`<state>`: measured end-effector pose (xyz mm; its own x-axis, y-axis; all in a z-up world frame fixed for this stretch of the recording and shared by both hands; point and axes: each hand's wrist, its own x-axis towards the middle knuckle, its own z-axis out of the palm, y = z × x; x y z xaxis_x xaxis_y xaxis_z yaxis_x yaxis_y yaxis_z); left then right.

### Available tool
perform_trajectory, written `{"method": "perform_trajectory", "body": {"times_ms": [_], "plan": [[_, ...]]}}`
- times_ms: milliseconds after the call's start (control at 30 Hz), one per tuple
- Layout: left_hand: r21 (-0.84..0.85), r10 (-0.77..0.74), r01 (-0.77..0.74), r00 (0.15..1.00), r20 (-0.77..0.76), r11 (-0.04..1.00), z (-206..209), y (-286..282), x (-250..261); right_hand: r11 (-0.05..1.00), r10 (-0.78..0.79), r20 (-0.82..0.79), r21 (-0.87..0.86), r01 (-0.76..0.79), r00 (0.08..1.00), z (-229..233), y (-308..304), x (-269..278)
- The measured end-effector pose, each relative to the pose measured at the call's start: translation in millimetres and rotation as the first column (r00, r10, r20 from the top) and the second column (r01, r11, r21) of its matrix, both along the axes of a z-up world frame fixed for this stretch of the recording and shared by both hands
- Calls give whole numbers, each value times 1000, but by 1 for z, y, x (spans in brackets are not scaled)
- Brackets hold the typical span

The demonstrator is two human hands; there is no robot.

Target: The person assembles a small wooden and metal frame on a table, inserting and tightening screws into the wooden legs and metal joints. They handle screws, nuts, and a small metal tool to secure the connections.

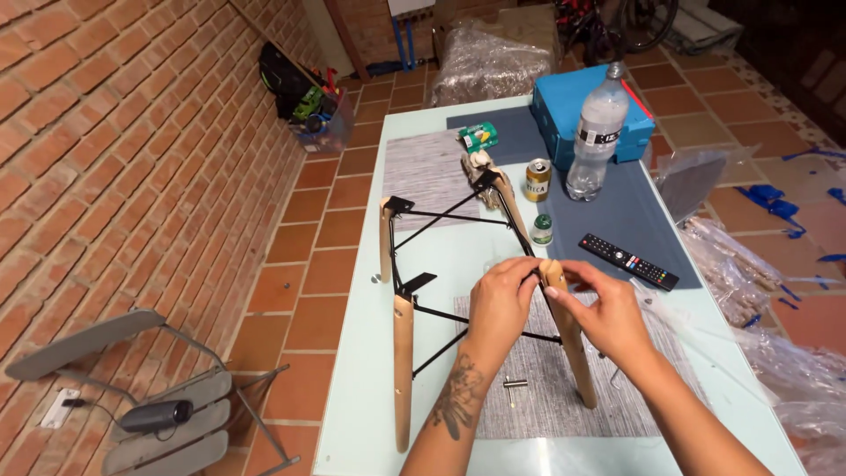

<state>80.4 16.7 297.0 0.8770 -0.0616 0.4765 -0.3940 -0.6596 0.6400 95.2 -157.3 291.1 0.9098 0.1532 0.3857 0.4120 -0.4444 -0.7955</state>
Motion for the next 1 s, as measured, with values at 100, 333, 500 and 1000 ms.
{"method": "perform_trajectory", "body": {"times_ms": [100, 333, 500, 1000], "plan": [[-25, 11, -11, 1000, -29, 1000, 7, -3, -1, 1000, -19, 9, 5, 19, 1000, 4, 0, -1], [-60, -48, 50, 998, 31, 997, -13, -10, -2, 998, -60, 48, -16, 61, 997, 0, -4, -4], [-159, -90, 98, 995, 52, 983, -17, -10, -4, 997, -70, 67, -12, 71, 995, 2, -2, -8], [-606, 57, -140, 986, -154, 783, -14, -14, -4, 993, -107, 46, 61, 104, 993, -8, -4, -3]]}}
